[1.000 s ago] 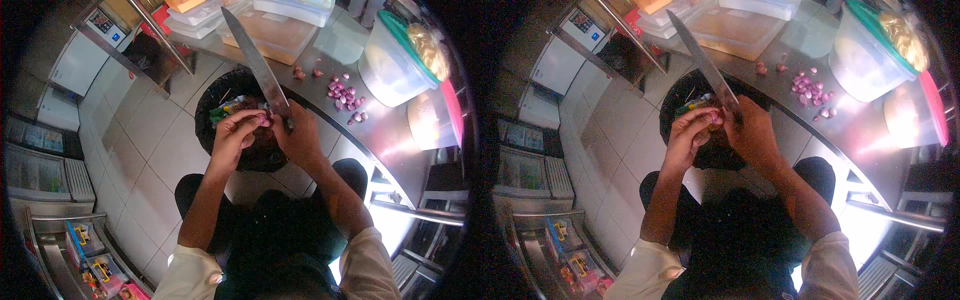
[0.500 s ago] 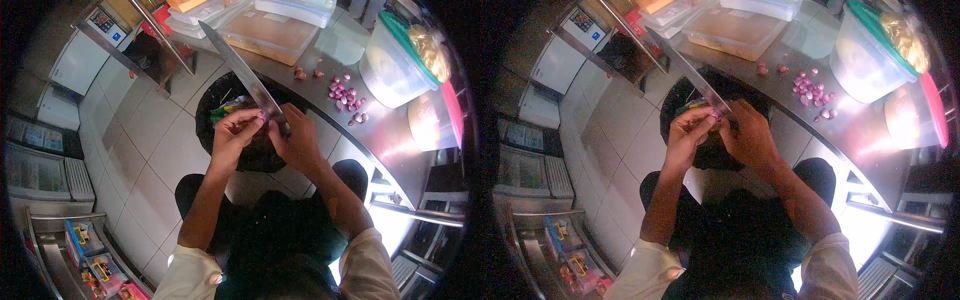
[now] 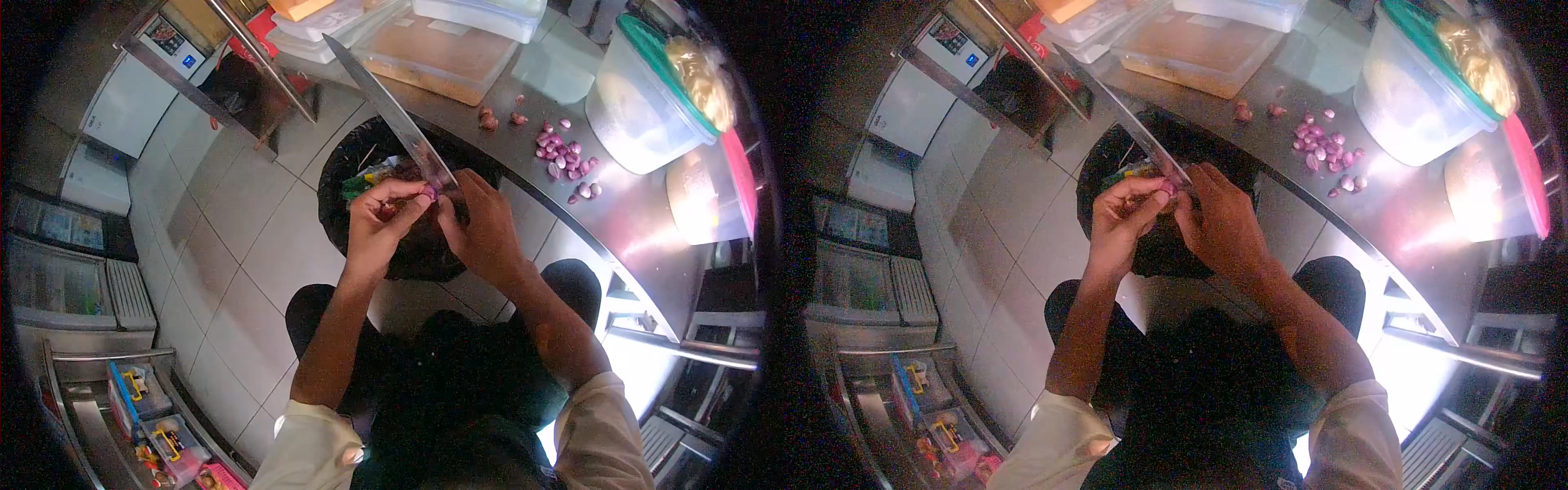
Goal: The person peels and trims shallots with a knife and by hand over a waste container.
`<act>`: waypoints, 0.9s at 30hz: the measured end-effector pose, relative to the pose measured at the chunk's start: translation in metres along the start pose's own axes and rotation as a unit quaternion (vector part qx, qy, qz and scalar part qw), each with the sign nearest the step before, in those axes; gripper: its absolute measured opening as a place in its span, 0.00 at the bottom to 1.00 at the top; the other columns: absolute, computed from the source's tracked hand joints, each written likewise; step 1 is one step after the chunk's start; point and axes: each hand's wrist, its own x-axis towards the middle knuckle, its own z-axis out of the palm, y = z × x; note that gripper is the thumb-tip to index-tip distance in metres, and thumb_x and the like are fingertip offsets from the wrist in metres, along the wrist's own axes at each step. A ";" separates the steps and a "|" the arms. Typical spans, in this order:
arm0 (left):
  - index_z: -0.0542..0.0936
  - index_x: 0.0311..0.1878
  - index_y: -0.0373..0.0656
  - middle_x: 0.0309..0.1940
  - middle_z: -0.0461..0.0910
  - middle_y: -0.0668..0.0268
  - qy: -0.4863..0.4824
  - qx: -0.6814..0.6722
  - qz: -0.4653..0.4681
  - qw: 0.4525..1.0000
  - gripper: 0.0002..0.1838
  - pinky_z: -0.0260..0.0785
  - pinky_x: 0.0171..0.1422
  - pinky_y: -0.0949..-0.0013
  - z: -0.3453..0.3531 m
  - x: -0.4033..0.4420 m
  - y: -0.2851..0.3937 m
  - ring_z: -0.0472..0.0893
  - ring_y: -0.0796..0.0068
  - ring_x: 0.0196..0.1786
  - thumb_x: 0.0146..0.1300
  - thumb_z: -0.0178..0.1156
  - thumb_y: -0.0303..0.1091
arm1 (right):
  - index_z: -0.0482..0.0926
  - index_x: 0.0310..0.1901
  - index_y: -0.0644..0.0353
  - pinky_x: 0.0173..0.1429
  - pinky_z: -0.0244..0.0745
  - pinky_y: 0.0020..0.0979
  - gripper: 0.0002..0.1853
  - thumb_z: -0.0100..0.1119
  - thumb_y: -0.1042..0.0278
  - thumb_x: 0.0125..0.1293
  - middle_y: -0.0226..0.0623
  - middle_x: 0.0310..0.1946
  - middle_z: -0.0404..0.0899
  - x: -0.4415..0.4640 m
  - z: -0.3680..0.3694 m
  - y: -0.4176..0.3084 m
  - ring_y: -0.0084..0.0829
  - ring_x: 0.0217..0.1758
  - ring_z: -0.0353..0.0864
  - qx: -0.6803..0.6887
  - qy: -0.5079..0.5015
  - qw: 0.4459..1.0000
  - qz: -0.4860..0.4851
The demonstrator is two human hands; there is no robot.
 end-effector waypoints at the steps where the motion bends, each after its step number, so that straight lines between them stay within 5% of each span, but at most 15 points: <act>1: 0.87 0.50 0.39 0.39 0.85 0.73 -0.007 0.008 0.002 1.000 0.09 0.63 0.34 0.84 0.002 0.000 0.003 0.76 0.92 0.34 0.69 0.69 0.26 | 0.75 0.47 0.66 0.46 0.77 0.52 0.09 0.60 0.75 0.67 0.55 0.40 0.77 0.000 0.000 -0.001 0.62 0.45 0.80 -0.003 0.005 1.000 0.007; 3: 0.87 0.51 0.39 0.42 0.86 0.73 -0.015 0.016 0.005 1.000 0.09 0.66 0.37 0.84 0.003 0.000 0.002 0.77 0.91 0.37 0.69 0.68 0.26 | 0.75 0.46 0.66 0.46 0.77 0.52 0.09 0.60 0.75 0.67 0.55 0.40 0.77 0.001 -0.002 -0.004 0.62 0.45 0.79 -0.006 0.011 1.000 0.015; 5: 0.86 0.53 0.40 0.34 0.84 0.75 -0.008 0.044 0.045 0.998 0.10 0.52 0.27 0.82 0.006 0.000 -0.004 0.67 0.93 0.25 0.70 0.66 0.27 | 0.74 0.44 0.68 0.42 0.75 0.45 0.09 0.61 0.73 0.67 0.53 0.37 0.76 0.003 -0.006 -0.008 0.59 0.41 0.81 -0.001 0.025 0.999 0.020; 15: 0.85 0.53 0.40 0.33 0.84 0.74 0.004 0.044 0.040 0.998 0.10 0.52 0.27 0.81 0.004 -0.001 -0.002 0.67 0.92 0.25 0.71 0.66 0.27 | 0.78 0.47 0.65 0.48 0.78 0.50 0.11 0.62 0.73 0.65 0.53 0.40 0.79 0.003 -0.008 -0.010 0.60 0.45 0.80 0.012 0.015 1.000 0.002; 17: 0.86 0.51 0.36 0.43 0.86 0.70 0.008 0.036 0.021 0.999 0.09 0.72 0.45 0.82 0.004 -0.002 0.003 0.81 0.88 0.41 0.70 0.67 0.23 | 0.78 0.47 0.65 0.49 0.78 0.51 0.10 0.62 0.73 0.66 0.54 0.41 0.79 0.003 -0.006 -0.008 0.61 0.46 0.80 -0.007 0.010 1.000 0.004; 27: 0.86 0.51 0.37 0.47 0.87 0.65 -0.015 0.091 0.067 0.993 0.09 0.76 0.51 0.78 -0.003 0.002 -0.006 0.84 0.82 0.46 0.68 0.68 0.23 | 0.76 0.48 0.65 0.44 0.79 0.52 0.11 0.61 0.72 0.67 0.54 0.40 0.78 -0.002 0.000 0.000 0.61 0.43 0.81 -0.021 -0.007 1.000 0.019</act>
